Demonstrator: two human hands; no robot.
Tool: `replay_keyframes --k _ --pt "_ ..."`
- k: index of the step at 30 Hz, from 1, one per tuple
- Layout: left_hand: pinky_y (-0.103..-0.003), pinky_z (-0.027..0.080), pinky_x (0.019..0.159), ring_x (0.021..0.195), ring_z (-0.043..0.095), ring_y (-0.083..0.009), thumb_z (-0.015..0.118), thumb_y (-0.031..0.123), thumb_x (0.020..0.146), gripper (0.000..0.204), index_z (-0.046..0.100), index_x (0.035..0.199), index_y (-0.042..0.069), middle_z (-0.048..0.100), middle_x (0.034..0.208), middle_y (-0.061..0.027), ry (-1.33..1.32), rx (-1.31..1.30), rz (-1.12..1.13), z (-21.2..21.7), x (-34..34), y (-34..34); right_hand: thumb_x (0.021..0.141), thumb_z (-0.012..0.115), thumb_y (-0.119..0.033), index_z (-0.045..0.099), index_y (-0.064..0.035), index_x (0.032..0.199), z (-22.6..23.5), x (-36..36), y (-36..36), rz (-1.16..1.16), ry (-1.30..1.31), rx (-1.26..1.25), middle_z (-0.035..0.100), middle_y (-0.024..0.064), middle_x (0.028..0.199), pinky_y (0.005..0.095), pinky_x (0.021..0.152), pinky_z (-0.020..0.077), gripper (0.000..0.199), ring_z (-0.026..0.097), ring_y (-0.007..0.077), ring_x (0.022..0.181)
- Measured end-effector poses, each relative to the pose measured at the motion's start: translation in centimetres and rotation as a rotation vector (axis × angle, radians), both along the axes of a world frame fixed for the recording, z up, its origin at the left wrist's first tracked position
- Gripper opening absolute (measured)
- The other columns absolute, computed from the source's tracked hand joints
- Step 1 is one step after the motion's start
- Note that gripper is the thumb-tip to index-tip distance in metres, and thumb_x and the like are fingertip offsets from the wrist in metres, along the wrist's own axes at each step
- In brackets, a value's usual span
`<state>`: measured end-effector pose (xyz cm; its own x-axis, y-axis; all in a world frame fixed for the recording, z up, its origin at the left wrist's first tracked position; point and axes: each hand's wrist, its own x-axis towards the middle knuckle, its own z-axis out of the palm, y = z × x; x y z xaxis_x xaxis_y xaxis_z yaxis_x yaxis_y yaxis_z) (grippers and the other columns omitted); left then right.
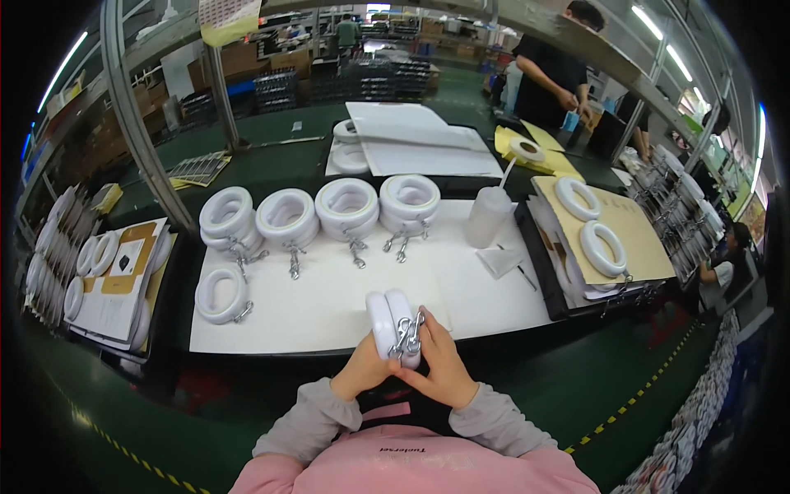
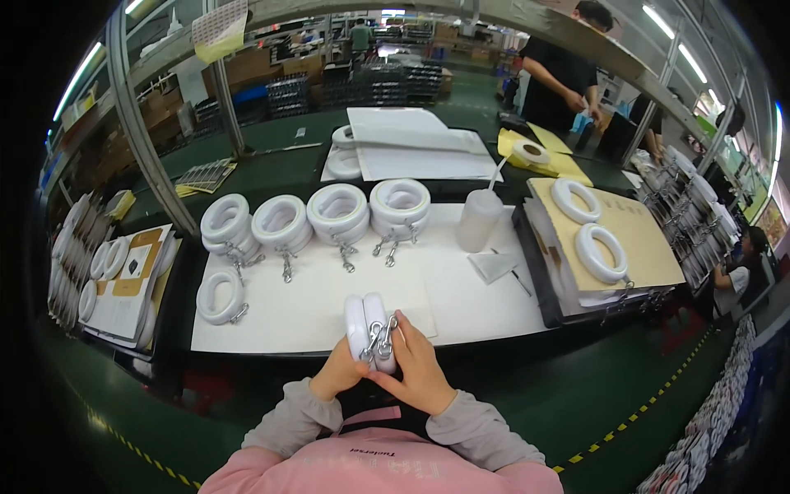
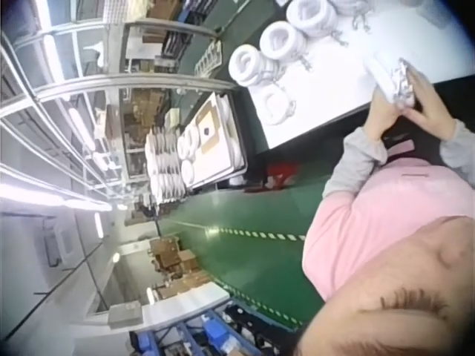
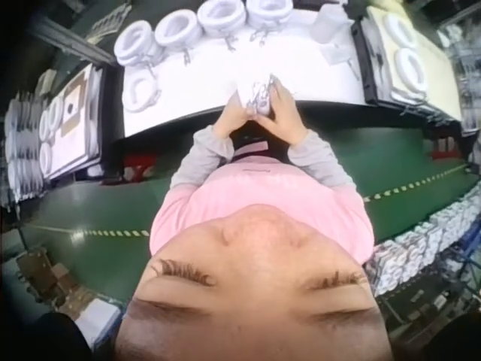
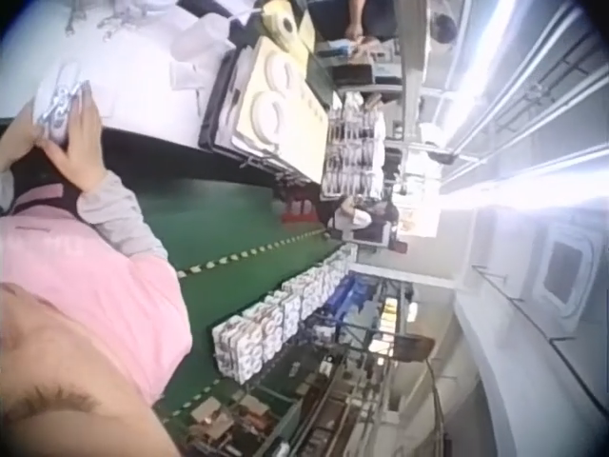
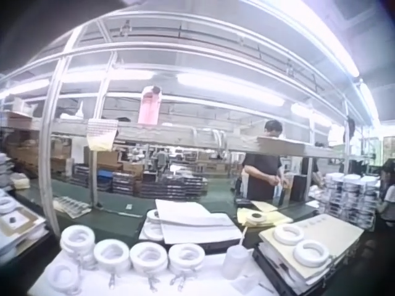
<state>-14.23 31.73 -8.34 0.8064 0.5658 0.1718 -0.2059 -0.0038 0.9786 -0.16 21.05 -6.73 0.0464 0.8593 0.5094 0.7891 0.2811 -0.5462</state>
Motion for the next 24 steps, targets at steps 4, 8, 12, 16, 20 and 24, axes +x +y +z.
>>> replay_keyframes --k 4,8,12,16,20,24 --pt "-0.031 0.045 0.086 0.1 0.055 -0.0172 0.068 0.068 0.065 0.094 0.044 0.126 0.0 0.057 0.11 -0.0086 -0.022 -0.005 0.019 -0.8 0.2 -1.2 0.072 0.075 -0.031 0.038 0.0042 0.131 0.7 -0.4 -1.0 -0.084 -0.099 0.086 0.03 0.0296 0.14 0.046 0.098 0.035 0.079 0.04 0.0438 0.12" --pt "-0.031 0.046 0.085 0.102 0.055 -0.0173 0.07 0.07 0.058 0.103 0.041 0.129 0.0 0.057 0.113 -0.0091 -0.027 -0.04 -0.05 -0.6 0.1 -1.8 0.073 0.075 -0.024 0.042 -0.0069 0.134 0.8 -0.2 -1.8 0.021 0.003 0.04 0.023 0.0264 0.145 0.0482 0.103 0.0272 0.072 0.032 0.0441 0.128" --pt "-0.032 0.047 0.085 0.102 0.056 -0.0185 0.073 0.069 0.054 0.106 0.041 0.129 0.002 0.056 0.114 -0.0089 0.012 0.006 -0.126 0.0 -0.6 -2.6 0.071 0.077 -0.011 0.052 -0.0107 0.118 0.1 0.0 -2.6 0.258 0.263 0.082 0.02 0.0243 0.148 0.0517 0.109 0.0123 0.053 0.01 0.0436 0.139" --pt "-0.032 0.047 0.083 0.1 0.057 -0.0194 0.077 0.057 0.065 0.089 0.044 0.127 0.003 0.057 0.111 -0.0103 0.067 0.085 -0.135 -0.4 -1.7 -3.3 0.073 0.076 -0.015 0.054 -0.0128 0.117 1.1 -0.9 -2.8 0.407 0.279 0.079 0.036 0.0213 0.142 0.0528 0.109 0.0046 0.05 0.013 0.039 0.14" --pt "-0.032 0.046 0.085 0.099 0.056 -0.0205 0.066 0.056 0.078 0.077 0.043 0.128 0.003 0.056 0.112 -0.0097 0.125 0.082 -0.226 -3.4 -3.8 -3.3 0.08 0.068 -0.029 0.05 -0.016 0.129 3.0 -2.0 -2.4 0.34 0.038 -0.218 0.039 0.0144 0.142 0.0521 0.108 0.0062 0.053 0.021 0.0329 0.139" --pt "-0.036 0.041 0.095 0.116 0.047 -0.0211 0.024 0.083 0.075 0.099 0.04 0.135 0.005 0.048 0.129 -0.0117 0.087 -0.662 -0.116 -1.9 -4.9 -5.5 0.083 0.063 -0.025 0.053 -0.0183 0.128 1.0 -3.2 -2.4 0.389 -0.172 -0.117 0.04 0.0095 0.142 0.0515 0.107 0.0108 0.046 0.031 0.0311 0.134"
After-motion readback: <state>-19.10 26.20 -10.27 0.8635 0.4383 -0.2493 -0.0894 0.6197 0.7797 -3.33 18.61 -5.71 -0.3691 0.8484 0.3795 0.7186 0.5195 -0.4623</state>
